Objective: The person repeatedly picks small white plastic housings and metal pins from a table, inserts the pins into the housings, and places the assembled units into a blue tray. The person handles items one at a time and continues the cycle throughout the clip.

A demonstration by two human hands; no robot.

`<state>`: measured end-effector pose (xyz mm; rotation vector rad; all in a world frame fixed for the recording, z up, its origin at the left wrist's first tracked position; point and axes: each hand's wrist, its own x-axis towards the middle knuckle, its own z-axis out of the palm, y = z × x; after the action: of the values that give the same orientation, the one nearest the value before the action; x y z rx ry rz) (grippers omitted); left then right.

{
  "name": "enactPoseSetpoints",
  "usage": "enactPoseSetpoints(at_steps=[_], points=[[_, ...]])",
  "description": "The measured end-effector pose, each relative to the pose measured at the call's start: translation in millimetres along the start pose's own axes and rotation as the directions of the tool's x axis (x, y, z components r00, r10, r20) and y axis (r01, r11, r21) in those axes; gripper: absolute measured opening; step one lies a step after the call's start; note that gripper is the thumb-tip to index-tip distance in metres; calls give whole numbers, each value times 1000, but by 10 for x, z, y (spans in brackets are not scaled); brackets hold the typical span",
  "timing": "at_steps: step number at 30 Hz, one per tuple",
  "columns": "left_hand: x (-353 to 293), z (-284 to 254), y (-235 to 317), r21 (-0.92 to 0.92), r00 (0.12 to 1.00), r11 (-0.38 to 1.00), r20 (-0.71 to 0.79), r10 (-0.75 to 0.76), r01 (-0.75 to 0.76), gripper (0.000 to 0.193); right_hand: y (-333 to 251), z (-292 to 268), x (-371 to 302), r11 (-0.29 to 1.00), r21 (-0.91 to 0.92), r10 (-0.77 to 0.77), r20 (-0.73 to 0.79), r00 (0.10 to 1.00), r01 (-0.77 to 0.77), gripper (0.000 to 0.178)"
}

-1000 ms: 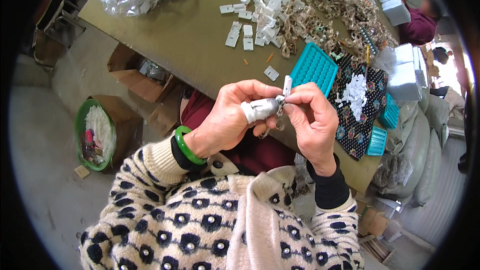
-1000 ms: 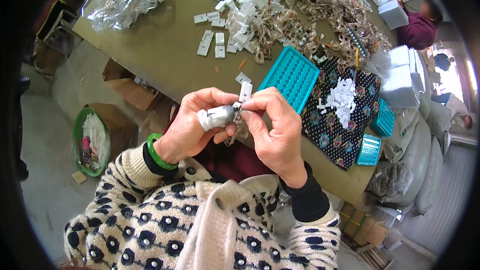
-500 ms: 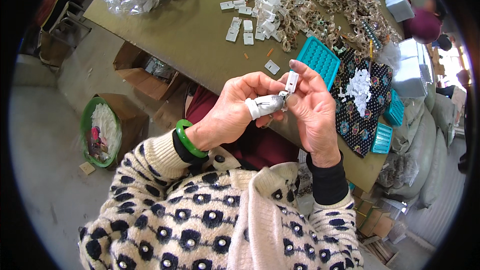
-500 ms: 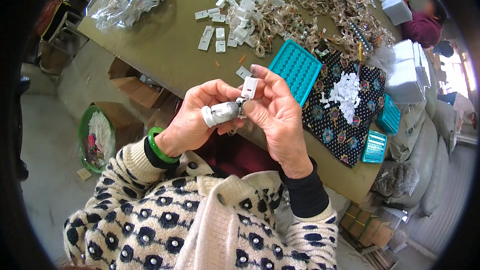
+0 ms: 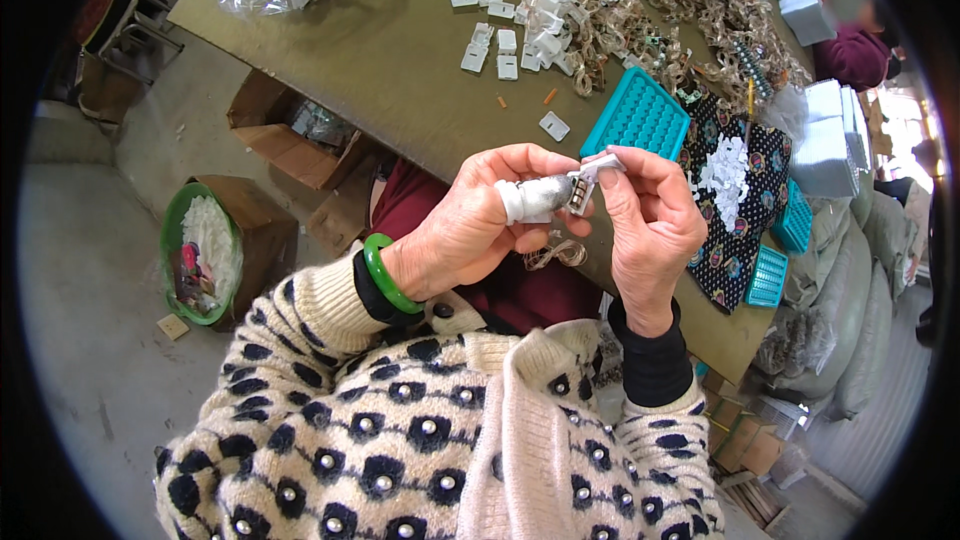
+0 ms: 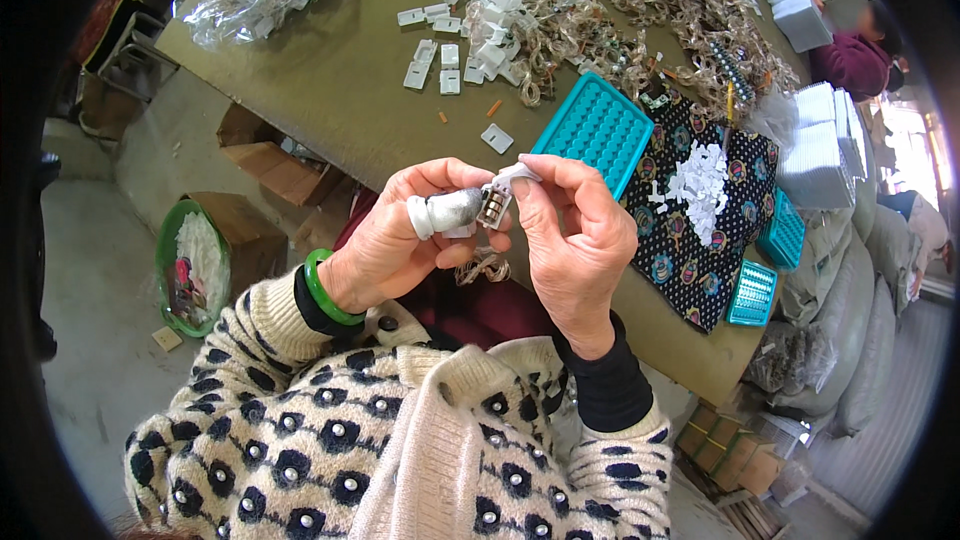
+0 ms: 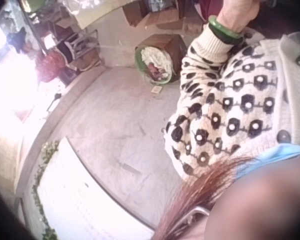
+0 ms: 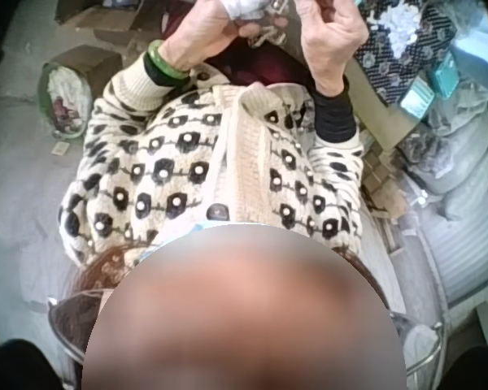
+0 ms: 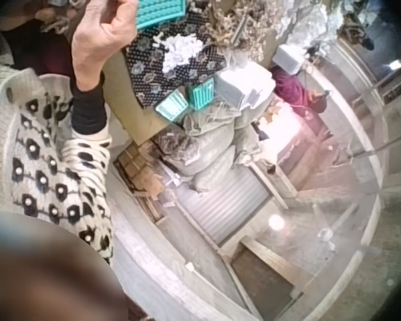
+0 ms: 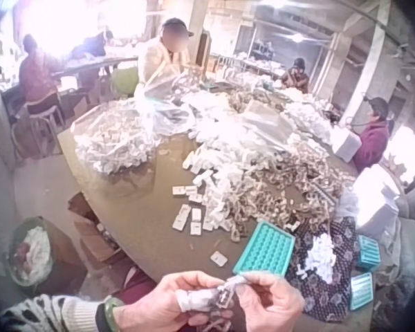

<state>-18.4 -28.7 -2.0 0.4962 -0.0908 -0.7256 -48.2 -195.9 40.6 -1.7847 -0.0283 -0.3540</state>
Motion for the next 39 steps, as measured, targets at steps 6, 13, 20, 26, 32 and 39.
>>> enactPoseSetpoints(at_steps=[6,13,20,26,32,39], points=[[-33,19,-37,38,995,994,-17,102,-101,21,165,125,47,860,-229,-467,9,884,456,14],[-49,-55,-68,188,977,961,-28,210,-202,16,204,236,25,946,-59,-322,-33,946,320,16],[-21,-91,-4,-68,989,990,-90,117,-123,19,139,223,-1,945,-56,-299,247,922,321,32],[-19,-98,-26,-166,998,986,-57,14,-23,19,228,299,25,797,-274,-497,207,843,537,27],[-41,-88,-65,-160,996,986,-74,-52,40,21,291,347,-23,734,-330,-569,177,803,594,28],[-41,-31,-97,-140,967,989,-242,-84,51,12,249,275,-204,796,-388,-442,150,884,464,40]])
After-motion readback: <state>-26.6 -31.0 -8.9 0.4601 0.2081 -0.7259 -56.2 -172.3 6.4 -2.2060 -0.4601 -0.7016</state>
